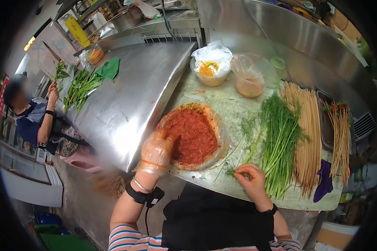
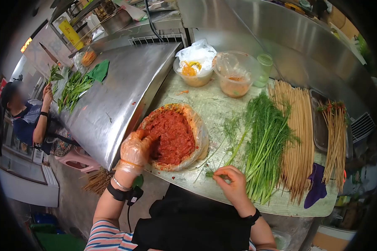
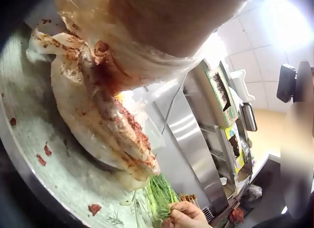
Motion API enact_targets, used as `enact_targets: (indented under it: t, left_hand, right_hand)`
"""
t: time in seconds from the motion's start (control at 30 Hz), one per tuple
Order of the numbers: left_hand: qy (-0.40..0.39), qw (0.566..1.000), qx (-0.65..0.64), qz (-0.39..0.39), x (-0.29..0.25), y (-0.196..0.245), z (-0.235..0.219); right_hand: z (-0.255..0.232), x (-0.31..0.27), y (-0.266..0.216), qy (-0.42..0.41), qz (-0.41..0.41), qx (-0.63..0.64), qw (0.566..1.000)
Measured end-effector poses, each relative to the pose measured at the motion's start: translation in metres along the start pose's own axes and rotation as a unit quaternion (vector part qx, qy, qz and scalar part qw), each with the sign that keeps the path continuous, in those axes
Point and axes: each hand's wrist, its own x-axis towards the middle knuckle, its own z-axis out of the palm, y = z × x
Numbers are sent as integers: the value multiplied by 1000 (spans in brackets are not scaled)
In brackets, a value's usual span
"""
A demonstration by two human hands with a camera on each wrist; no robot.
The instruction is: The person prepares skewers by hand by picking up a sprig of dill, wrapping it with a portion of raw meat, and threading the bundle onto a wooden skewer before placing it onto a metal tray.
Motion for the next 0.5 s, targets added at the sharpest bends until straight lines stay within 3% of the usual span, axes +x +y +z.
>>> enact_targets:
  t: [0.13, 0.27, 0.43, 0.47, 0.5]
  left_hand:
    - [-46, 984, -167, 48, 11, 10, -2]
    - [-172, 983, -56, 24, 13, 20, 19]
    - [-18, 975, -220, 21, 10, 8, 22]
    - [-75, 932, -336, -117, 8, 10, 17]
    - [-130, 854, -437, -252, 9, 17, 4]
  right_hand:
    - [0, 0, -1, 6, -1, 9, 1000]
    - [0, 0, -5, 5, 8, 1, 1000]
    - [-2, 1, -11, -8, 9, -21, 1000]
    - [-2, 1, -9, -6, 9, -18, 1000]
    - [-2, 0, -6, -6, 8, -15, 1000]
